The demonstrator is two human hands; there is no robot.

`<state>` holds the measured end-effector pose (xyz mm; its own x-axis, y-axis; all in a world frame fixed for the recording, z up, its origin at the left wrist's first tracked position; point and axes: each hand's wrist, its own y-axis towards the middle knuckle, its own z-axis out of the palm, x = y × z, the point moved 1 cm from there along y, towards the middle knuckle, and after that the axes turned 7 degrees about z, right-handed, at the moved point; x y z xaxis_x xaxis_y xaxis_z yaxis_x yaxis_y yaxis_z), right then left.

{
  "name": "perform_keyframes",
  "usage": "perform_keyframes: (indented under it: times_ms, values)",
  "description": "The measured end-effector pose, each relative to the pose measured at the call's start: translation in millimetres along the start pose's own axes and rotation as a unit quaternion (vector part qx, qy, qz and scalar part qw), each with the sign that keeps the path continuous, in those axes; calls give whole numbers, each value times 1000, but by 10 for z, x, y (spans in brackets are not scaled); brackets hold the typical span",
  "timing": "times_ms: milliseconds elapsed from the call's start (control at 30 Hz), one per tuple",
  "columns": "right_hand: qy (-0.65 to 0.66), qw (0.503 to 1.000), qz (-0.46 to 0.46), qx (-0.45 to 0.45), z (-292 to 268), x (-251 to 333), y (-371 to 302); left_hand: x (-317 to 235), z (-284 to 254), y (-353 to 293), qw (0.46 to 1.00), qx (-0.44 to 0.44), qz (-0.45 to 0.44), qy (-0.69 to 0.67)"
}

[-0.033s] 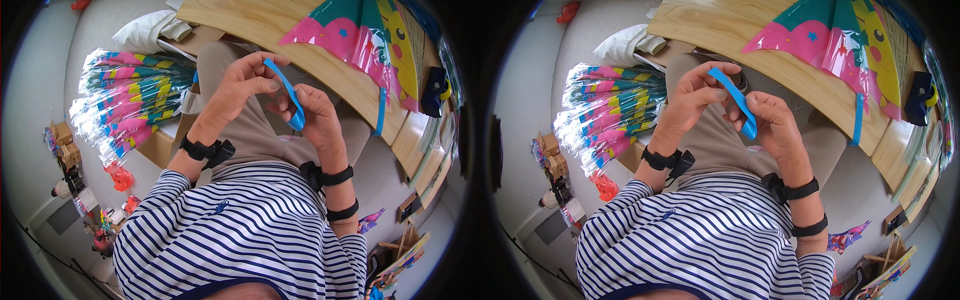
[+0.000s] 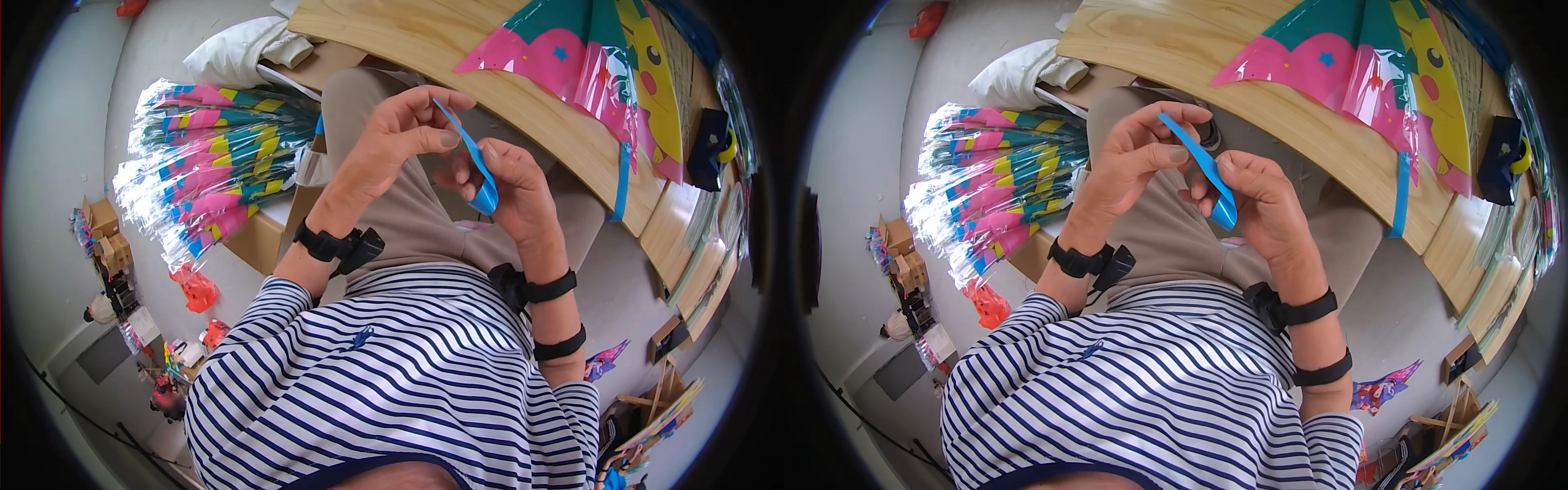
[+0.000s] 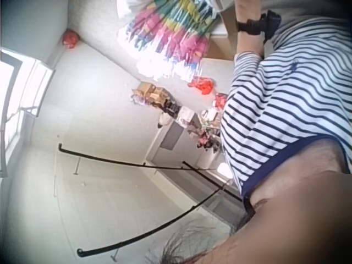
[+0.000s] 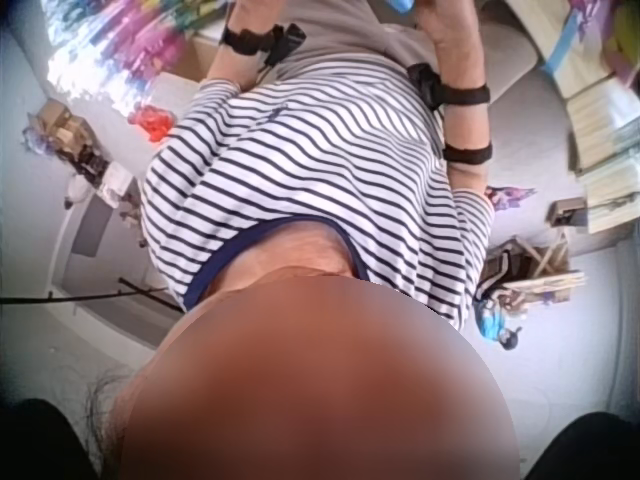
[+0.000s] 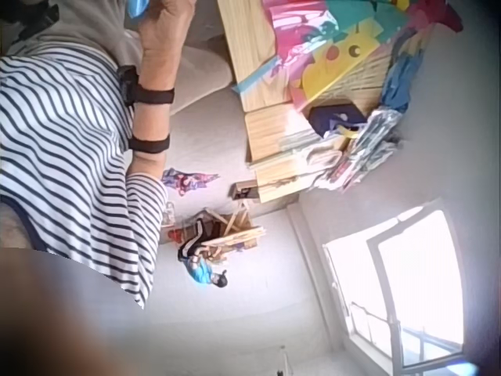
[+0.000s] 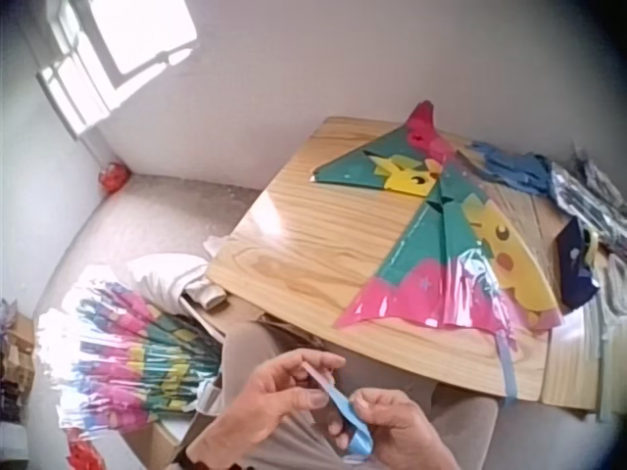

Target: Assembling a character-themed kite by attaching plastic strips to the kite wings using tape.

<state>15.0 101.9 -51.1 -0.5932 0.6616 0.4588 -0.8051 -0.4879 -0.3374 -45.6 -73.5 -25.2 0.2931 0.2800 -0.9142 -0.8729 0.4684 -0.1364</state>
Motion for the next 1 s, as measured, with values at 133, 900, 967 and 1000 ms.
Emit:
perform_keyframes:
  times_ms: [133, 900, 967, 1000]
  values:
    - [10, 999, 43, 9, -65, -39, 9, 88, -66, 16, 999, 21, 34, -3]
    - [-133, 983, 69, -107, -57, -68, -46, 150, -144, 90, 990, -119, -41, 64]
    - [-132, 983, 63, -112, -73, -79, -25, 137, -91, 95, 991, -113, -40, 53]
    - [-130, 983, 57, -117, -78, -80, -16, 139, -68, 95, 993, -106, -38, 42]
